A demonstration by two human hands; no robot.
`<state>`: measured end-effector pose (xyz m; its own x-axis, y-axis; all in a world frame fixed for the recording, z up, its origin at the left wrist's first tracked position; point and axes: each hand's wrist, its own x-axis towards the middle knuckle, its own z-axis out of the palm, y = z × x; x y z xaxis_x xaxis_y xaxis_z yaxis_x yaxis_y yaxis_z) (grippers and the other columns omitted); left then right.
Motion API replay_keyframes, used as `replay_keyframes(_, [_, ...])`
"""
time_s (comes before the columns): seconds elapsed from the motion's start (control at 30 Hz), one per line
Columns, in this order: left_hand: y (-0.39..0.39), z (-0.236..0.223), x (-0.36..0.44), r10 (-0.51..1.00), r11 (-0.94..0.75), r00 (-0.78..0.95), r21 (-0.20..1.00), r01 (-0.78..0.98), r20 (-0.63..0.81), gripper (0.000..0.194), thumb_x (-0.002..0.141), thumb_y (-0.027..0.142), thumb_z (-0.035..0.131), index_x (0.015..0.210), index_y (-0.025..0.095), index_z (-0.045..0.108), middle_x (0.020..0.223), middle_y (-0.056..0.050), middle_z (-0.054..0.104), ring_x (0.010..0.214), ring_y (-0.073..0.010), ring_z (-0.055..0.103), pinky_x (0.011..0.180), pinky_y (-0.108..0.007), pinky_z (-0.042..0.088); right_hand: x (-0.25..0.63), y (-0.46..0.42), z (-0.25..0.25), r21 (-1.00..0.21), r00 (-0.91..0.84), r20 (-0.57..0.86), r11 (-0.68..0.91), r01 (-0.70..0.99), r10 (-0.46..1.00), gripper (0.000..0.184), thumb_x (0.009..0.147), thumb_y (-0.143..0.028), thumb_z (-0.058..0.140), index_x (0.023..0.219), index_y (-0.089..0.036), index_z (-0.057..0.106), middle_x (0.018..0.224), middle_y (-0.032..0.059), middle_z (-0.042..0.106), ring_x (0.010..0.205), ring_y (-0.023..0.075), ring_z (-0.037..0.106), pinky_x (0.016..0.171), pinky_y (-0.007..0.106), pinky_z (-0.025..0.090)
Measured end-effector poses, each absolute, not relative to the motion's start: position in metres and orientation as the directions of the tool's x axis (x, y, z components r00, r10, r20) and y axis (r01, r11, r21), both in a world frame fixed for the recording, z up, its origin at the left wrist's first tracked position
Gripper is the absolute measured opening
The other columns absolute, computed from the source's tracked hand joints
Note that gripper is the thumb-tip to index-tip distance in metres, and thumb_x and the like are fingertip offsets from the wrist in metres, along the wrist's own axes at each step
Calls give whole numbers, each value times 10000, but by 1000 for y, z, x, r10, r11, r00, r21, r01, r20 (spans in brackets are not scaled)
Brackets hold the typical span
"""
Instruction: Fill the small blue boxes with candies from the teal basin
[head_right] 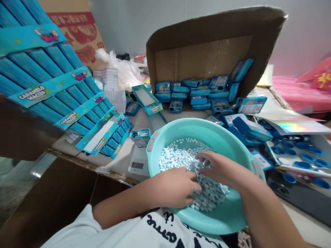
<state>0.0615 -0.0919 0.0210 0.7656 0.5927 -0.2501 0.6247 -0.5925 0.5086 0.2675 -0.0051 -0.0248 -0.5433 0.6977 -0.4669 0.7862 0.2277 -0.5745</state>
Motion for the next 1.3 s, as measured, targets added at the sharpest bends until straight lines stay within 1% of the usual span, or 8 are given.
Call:
replay_keyframes(0.13, [-86, 16, 61, 545, -581, 766, 505, 638, -342, 247, 885, 288, 577, 995, 149, 749, 904, -77, 711, 828, -248, 663, 604, -360, 417, 267, -4, -26, -488, -535, -473, 298, 821, 700, 368, 761, -368, 596, 1082, -199, 659, 1084, 120, 708, 947, 271, 662, 821, 367, 539])
replay_keyframes(0.33, [-84, 12, 59, 546, -560, 786, 572, 600, -290, 220, 839, 220, 565, 887, 161, 771, 799, -67, 719, 707, -207, 613, 527, -336, 325, 261, -3, -16, -425, -562, -522, 377, 823, 641, 333, 794, -319, 599, 1096, -204, 681, 1123, 110, 696, 969, 266, 651, 818, 357, 515])
replay_keyframes(0.5, [-85, 19, 59, 537, -608, 795, 523, 597, -284, 215, 834, 201, 537, 800, 148, 743, 715, -71, 695, 590, -188, 541, 475, -342, 251, 252, -7, -9, -392, -564, -587, 405, 826, 581, 310, 762, -233, 618, 1063, -194, 682, 1039, 95, 702, 918, 251, 646, 768, 328, 476])
replay_keyframes(0.67, [-86, 18, 57, 554, -651, 814, 520, 554, -174, 232, 857, 237, 518, 718, 161, 688, 653, -61, 648, 552, -174, 503, 469, -338, 248, 245, -11, -9, -349, -527, -623, 397, 849, 578, 217, 776, -200, 637, 992, -185, 659, 971, 82, 699, 848, 221, 621, 705, 303, 427])
replay_keyframes(0.9, [-97, 9, 54, 703, -613, 711, 491, 619, -20, 179, 800, 248, 568, 635, 182, 593, 625, -39, 614, 590, -167, 538, 522, -342, 267, 243, -13, -3, -362, -513, -610, 363, 859, 604, 183, 774, -167, 614, 949, -189, 661, 926, 64, 683, 801, 197, 595, 671, 290, 407])
replay_keyframes(1.1, [-95, 28, 23, 834, -455, 551, 606, 653, 33, 114, 824, 195, 577, 741, 185, 655, 759, -12, 709, 738, -165, 642, 669, -298, 433, 241, -12, -4, -398, -521, -586, 339, 852, 621, 174, 765, -183, 648, 935, -176, 685, 930, 74, 697, 814, 211, 604, 676, 303, 425])
replay_keyframes(1.2, [-89, 42, -18, 945, -310, 295, 665, 680, 139, 138, 848, 178, 580, 874, 196, 715, 870, -12, 759, 815, -160, 680, 779, -279, 493, 244, -12, -7, -412, -510, -591, 309, 857, 626, 211, 763, -192, 669, 969, -172, 706, 963, 101, 708, 828, 234, 613, 686, 329, 434])
replay_keyframes(1.3, [-80, 49, -65, 979, -120, -6, 595, 795, 205, 154, 856, 208, 597, 919, 191, 736, 902, -33, 772, 828, -180, 697, 807, -299, 523, 248, -12, -9, -437, -506, -590, 279, 855, 629, 219, 755, -187, 670, 968, -180, 717, 959, 114, 718, 819, 250, 625, 677, 347, 435])
